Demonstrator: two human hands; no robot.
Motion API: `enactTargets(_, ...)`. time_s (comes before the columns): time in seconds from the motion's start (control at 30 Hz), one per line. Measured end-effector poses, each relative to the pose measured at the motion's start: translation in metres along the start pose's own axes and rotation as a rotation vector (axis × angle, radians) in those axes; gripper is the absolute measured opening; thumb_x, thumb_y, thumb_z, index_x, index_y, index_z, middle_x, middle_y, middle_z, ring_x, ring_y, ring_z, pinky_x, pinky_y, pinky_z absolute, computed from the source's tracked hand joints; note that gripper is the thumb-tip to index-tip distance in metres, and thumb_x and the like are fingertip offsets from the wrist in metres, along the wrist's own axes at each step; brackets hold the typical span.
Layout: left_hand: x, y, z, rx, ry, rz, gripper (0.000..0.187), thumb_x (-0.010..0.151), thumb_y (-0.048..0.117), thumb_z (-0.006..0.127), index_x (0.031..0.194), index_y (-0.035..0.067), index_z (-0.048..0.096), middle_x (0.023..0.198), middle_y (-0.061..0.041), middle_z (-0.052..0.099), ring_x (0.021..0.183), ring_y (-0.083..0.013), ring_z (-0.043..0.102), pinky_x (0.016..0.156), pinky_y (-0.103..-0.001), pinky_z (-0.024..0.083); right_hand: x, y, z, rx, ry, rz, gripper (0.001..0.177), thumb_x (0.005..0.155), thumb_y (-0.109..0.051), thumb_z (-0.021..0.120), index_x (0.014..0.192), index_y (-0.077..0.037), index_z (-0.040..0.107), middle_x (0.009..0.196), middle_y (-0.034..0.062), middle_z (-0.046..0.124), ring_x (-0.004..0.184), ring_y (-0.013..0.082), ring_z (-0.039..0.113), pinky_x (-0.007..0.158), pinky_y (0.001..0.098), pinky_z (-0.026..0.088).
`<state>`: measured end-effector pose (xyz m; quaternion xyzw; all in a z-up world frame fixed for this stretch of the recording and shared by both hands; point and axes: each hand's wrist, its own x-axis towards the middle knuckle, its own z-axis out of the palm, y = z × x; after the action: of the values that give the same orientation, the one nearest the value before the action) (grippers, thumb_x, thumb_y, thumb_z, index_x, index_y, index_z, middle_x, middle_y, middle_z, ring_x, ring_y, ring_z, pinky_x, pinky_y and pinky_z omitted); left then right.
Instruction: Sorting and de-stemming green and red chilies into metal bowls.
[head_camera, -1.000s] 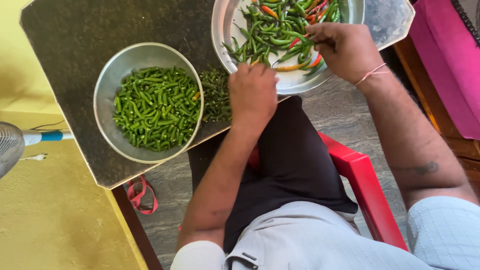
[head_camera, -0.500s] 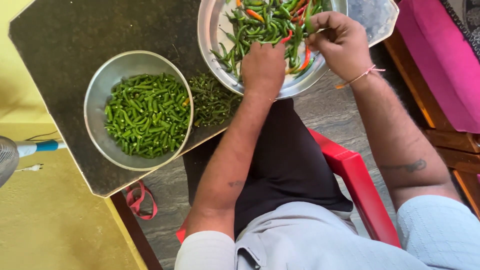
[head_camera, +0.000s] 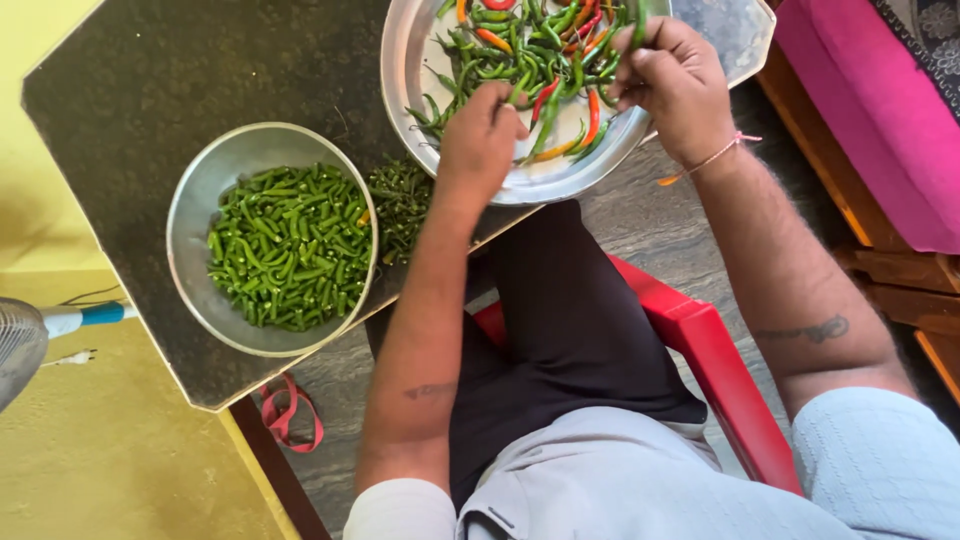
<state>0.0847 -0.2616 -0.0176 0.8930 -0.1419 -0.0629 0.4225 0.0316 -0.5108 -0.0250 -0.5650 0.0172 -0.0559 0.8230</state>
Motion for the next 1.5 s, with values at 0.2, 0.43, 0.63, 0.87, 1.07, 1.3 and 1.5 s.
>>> enactTargets(0.2, -0.004, -0.012, -0.025, -0.915, -0.277, -0.155, 0.032, 0.103, 0.011, 0.045, 0.130, 0.012, 0.062, 0.112, -0.012, 0.076, 0.082, -0.0159, 0.068, 0.074, -0.033, 0.057, 0.001, 0.008, 0.002, -0.240, -0.075, -0.086, 0.019, 0.114, -0.001, 0.060, 0.131, 0.004, 0.066, 0.111, 0.0050, 0.073, 0.098, 0.0102, 0.070, 0.089, 0.0254, 0.060)
enactTargets(0.43, -0.012, -0.027, -0.004, -1.289, -0.350, -0.151, 0.014, 0.109, 0.008, 0.046, 0.121, 0.009, 0.052, 0.134, -0.018, 0.070, 0.088, -0.0184, 0.070, 0.079, -0.034, 0.058, -0.028, -0.012, 0.052, -0.579, 0.026, -0.389, 0.017, 0.106, 0.004, 0.077, 0.120, 0.001, 0.069, 0.108, 0.0097, 0.076, 0.091, 0.0107, 0.072, 0.084, 0.0261, 0.061)
enactTargets(0.63, -0.038, 0.016, 0.017, -1.350, -0.227, -0.096, 0.019, 0.111, 0.015, 0.042, 0.129, 0.008, 0.041, 0.126, -0.019, 0.071, 0.092, -0.0176, 0.069, 0.079, -0.031, 0.055, -0.057, -0.026, 0.107, -0.897, -0.039, -0.543, 0.019, 0.092, -0.001, 0.081, 0.109, 0.001, 0.073, 0.103, 0.0162, 0.075, 0.084, 0.0213, 0.073, 0.075, 0.0331, 0.060)
enactTargets(0.87, -0.059, 0.016, 0.008, -0.544, 0.124, 0.162, 0.018, 0.116, 0.017, 0.050, 0.126, 0.007, 0.061, 0.104, -0.013, 0.074, 0.094, -0.0181, 0.071, 0.086, -0.032, 0.056, -0.045, -0.022, 0.068, -1.106, -0.127, -0.596, 0.015, 0.096, 0.000, 0.074, 0.108, -0.010, 0.074, 0.103, 0.0080, 0.075, 0.086, 0.0270, 0.071, 0.080, 0.0391, 0.057)
enactTargets(1.07, -0.073, 0.028, 0.003, -0.247, 0.212, 0.142, 0.019, 0.109, 0.017, 0.052, 0.123, 0.008, 0.060, 0.098, -0.011, 0.071, 0.067, -0.0180, 0.071, 0.065, -0.032, 0.056, 0.015, -0.024, -0.011, -1.645, -0.005, -0.499, 0.025, 0.094, -0.008, 0.066, 0.109, -0.021, 0.081, 0.096, 0.0034, 0.074, 0.092, 0.0245, 0.068, 0.080, 0.0406, 0.053)
enactTargets(1.3, -0.068, 0.023, 0.004, -0.353, 0.209, 0.033, 0.028, 0.110, 0.015, 0.050, 0.137, 0.007, 0.056, 0.076, -0.008, 0.068, 0.063, -0.0137, 0.066, 0.061, -0.030, 0.054, 0.035, -0.004, 0.007, -2.040, -0.083, -0.635, 0.019, 0.081, -0.032, 0.072, 0.092, -0.020, 0.081, 0.088, 0.0022, 0.070, 0.085, 0.0232, 0.068, 0.065, 0.0441, 0.049)
enactTargets(1.5, -0.063, 0.018, -0.003, -0.566, 0.182, -0.013, 0.040, 0.108, 0.010, 0.045, 0.148, 0.005, 0.043, 0.092, -0.008, 0.071, 0.057, -0.0083, 0.056, 0.056, -0.026, 0.052, 0.050, 0.021, -0.007, -2.101, -0.174, -0.503, 0.013, 0.095, -0.014, 0.065, 0.098, -0.016, 0.077, 0.085, 0.0045, 0.070, 0.089, 0.0229, 0.069, 0.071, 0.0395, 0.052)
